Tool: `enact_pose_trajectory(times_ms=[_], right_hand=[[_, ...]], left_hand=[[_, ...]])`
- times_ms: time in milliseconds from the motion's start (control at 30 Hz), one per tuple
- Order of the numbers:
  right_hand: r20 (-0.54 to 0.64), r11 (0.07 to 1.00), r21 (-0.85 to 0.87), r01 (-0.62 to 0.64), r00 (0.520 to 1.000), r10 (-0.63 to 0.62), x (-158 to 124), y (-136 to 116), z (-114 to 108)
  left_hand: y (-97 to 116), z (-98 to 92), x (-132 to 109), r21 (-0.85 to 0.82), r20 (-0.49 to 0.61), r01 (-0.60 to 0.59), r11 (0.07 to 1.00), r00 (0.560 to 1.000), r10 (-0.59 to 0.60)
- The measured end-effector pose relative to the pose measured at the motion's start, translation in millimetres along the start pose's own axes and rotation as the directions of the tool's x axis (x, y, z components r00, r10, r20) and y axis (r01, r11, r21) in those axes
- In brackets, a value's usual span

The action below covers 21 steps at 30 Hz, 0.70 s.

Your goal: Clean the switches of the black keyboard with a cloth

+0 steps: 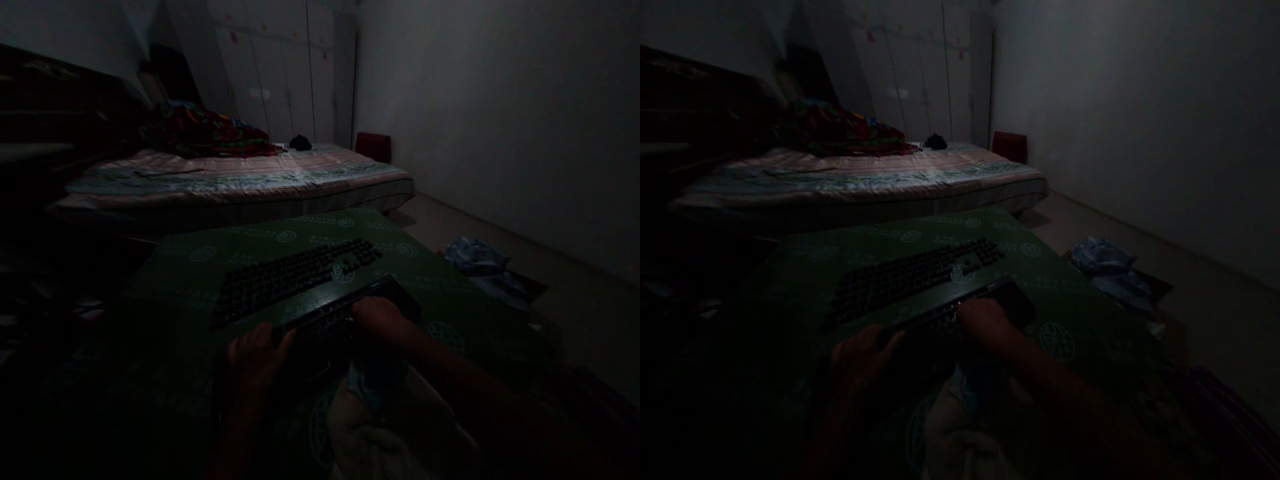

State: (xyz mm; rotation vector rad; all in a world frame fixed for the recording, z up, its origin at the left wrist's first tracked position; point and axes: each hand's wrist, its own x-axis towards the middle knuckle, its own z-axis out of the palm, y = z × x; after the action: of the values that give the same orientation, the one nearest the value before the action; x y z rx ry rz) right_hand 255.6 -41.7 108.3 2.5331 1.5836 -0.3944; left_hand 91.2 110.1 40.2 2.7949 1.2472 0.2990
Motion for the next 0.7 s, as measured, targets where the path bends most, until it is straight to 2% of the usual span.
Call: enact_pose_trajectory(times_ms=[100, 133, 367, 533, 700], right_hand=[[-0.024, 0.999, 0.037, -0.037, 0.999, 0.038, -19, 4, 15], [0.004, 0.997, 0.057, -0.042, 0.999, 0.042, -26, 5, 22], [0.01, 0.977, 0.21, -0.028, 1.0, 0.027, -68, 4, 61], [-0.081, 0.973, 0.229, -0.014, 0.996, 0.033, -85, 1, 78], [-0.209, 0.932, 0.337, 0.133, 0.976, -0.064, -95, 0, 99]], left_hand=[[0, -0.8, 1, -0.008, -0.012, -0.01, 1.0, 1.0, 0.01], [0, -1.1, 1, -0.012, -0.013, -0.008, 1.0, 1.0, 0.008], [0, -3.1, -2, -0.005, -0.021, -0.007, 1.0, 1.0, 0.007], [3, -6.6, -2, -0.004, -0.026, -0.013, 1.0, 1.0, 0.013], [1, -8.2, -1, 0.011, -0.009, -0.037, 0.999, 0.999, 0.037]])
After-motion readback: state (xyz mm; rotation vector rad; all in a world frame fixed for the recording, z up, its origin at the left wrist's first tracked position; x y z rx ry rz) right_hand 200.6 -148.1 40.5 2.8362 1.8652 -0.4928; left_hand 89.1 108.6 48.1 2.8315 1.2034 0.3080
